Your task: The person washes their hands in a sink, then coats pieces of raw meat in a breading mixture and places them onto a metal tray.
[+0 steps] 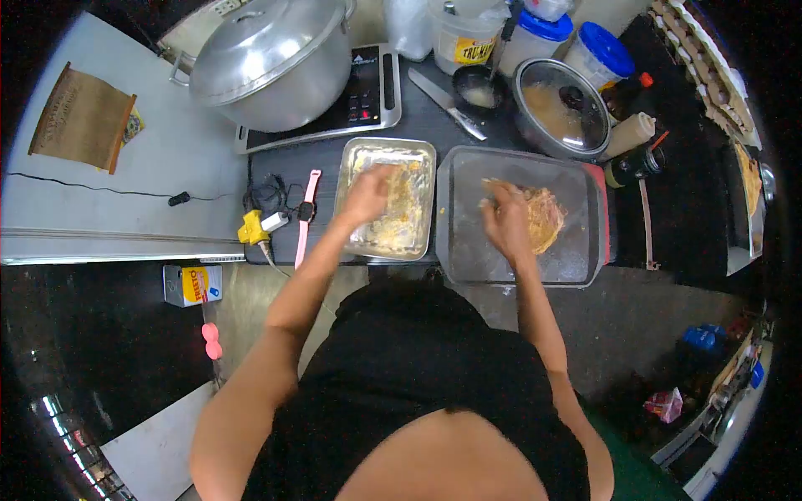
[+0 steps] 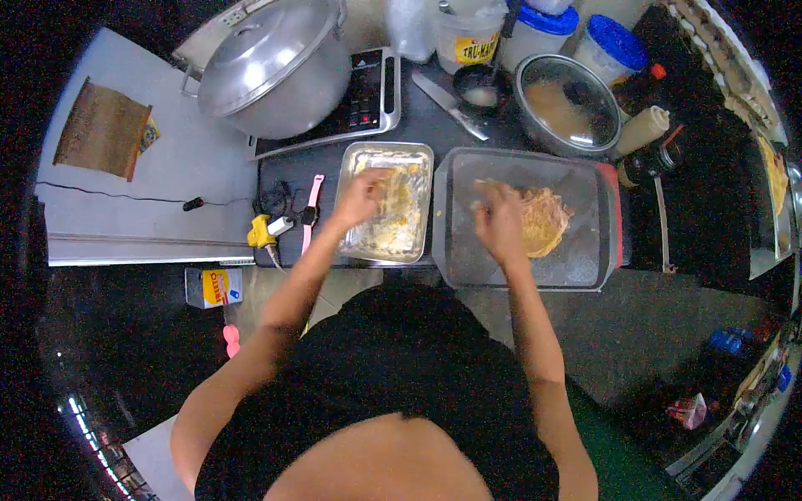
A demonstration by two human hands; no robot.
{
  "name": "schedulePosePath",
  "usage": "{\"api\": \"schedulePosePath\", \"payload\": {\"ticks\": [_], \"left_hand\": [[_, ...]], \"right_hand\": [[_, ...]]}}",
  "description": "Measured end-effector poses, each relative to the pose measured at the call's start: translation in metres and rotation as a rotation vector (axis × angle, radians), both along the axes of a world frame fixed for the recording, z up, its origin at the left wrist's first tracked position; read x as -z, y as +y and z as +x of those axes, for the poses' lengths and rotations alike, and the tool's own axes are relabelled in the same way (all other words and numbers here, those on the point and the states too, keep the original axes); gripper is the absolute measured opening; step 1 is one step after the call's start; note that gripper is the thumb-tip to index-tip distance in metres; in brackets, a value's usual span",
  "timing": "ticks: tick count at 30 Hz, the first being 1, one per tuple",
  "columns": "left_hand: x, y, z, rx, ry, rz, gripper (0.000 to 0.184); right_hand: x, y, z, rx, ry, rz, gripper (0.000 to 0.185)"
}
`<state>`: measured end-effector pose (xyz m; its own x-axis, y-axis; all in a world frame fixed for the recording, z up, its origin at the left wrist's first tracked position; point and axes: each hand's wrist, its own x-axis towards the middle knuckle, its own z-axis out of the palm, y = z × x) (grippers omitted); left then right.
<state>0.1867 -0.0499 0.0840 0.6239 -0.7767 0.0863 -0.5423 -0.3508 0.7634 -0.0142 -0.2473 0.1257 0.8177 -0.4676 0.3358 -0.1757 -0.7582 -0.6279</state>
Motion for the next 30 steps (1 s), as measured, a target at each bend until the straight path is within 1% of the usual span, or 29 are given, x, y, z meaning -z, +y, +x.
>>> {"api": "schedulePosePath", "payload": {"ticks": [2, 4, 5, 7, 8, 9, 10, 13, 14, 15, 16, 17, 18, 19, 20, 21, 22, 23, 25, 27, 28, 30], "left_hand": [[0.002, 0.035, 0.022, -0.098, -0.047, 0.077, 0.034], [0.003, 0.059, 0.032, -0.164, -0.020, 0.114, 0.031], [0.004, 0.068, 0.034, -0.195, -0.007, 0.135, 0.030], [0.012, 0.080, 0.036, -0.180, 0.045, 0.109, 0.028], [0.019, 0.083, 0.038, -0.170, 0.069, 0.090, 0.028], [0.025, 0.085, 0.040, -0.159, 0.092, 0.067, 0.027], [0.031, 0.088, 0.041, -0.183, 0.057, 0.069, 0.030], [0.005, 0.080, 0.037, -0.303, -0.053, 0.091, 0.036], [0.002, 0.080, 0.038, -0.363, -0.012, 0.163, 0.038], [0.063, 0.089, 0.058, -0.286, -0.410, 0.123, 0.038], [0.027, 0.086, 0.056, -0.201, -0.049, 0.264, 0.042], [0.074, 0.095, 0.068, -0.127, -0.301, 0.212, 0.043], [0.069, 0.091, 0.071, -0.060, -0.123, 0.253, 0.046], [0.047, 0.086, 0.069, -0.052, 0.030, 0.359, 0.046], [0.036, 0.083, 0.065, -0.123, 0.027, 0.358, 0.045], [0.029, 0.084, 0.063, -0.155, 0.045, 0.362, 0.046], [0.020, 0.084, 0.064, -0.141, 0.081, 0.349, 0.046], [0.018, 0.085, 0.064, -0.138, -0.002, 0.379, 0.046], [0.003, 0.082, 0.068, -0.075, -0.080, 0.391, 0.045], [-0.008, 0.078, 0.070, -0.039, -0.149, 0.415, 0.045], [-0.003, 0.077, 0.077, -0.028, -0.101, 0.368, 0.045], [-0.001, 0.077, 0.083, -0.078, -0.108, 0.386, 0.043]], "right_hand": [[0.006, 0.025, 0.023, -0.134, 0.023, 0.048, 0.028], [0.018, 0.044, 0.042, -0.247, 0.081, 0.172, 0.026], [0.025, 0.053, 0.049, -0.276, 0.127, 0.189, 0.025], [0.043, 0.070, 0.058, -0.327, 0.224, 0.227, 0.025], [0.051, 0.077, 0.064, -0.336, 0.196, 0.153, 0.024], [0.058, 0.082, 0.066, -0.305, 0.244, 0.144, 0.024], [0.063, 0.086, 0.067, -0.272, 0.289, 0.132, 0.024], [0.052, 0.100, 0.075, -0.207, 0.369, 0.091, 0.024], [0.045, 0.104, 0.076, -0.180, 0.385, 0.070, 0.024], [0.045, 0.105, 0.078, -0.202, 0.477, 0.114, 0.024], [0.050, 0.101, 0.078, -0.197, 0.560, 0.149, 0.025], [0.056, 0.102, 0.072, -0.217, 0.499, 0.083, 0.026], [0.047, 0.100, 0.070, -0.181, 0.608, 0.132, 0.027], [0.074, 0.098, 0.064, -0.158, 0.498, 0.058, 0.028], [0.062, 0.104, 0.056, -0.077, 0.375, 0.168, 0.029], [0.029, 0.113, 0.049, 0.013, 0.324, 0.201, 0.031], [0.024, 0.116, 0.044, 0.070, 0.330, 0.226, 0.030], [0.017, 0.114, 0.037, 0.108, 0.289, 0.209, 0.029], [0.006, 0.115, 0.016, 0.153, 0.223, 0.193, 0.027], [-0.016, 0.116, -0.006, 0.257, 0.239, 0.199, 0.028], [-0.022, 0.115, -0.019, 0.306, 0.248, 0.203, 0.028], [-0.015, 0.109, -0.049, 0.379, 0.243, 0.238, 0.036]]}}
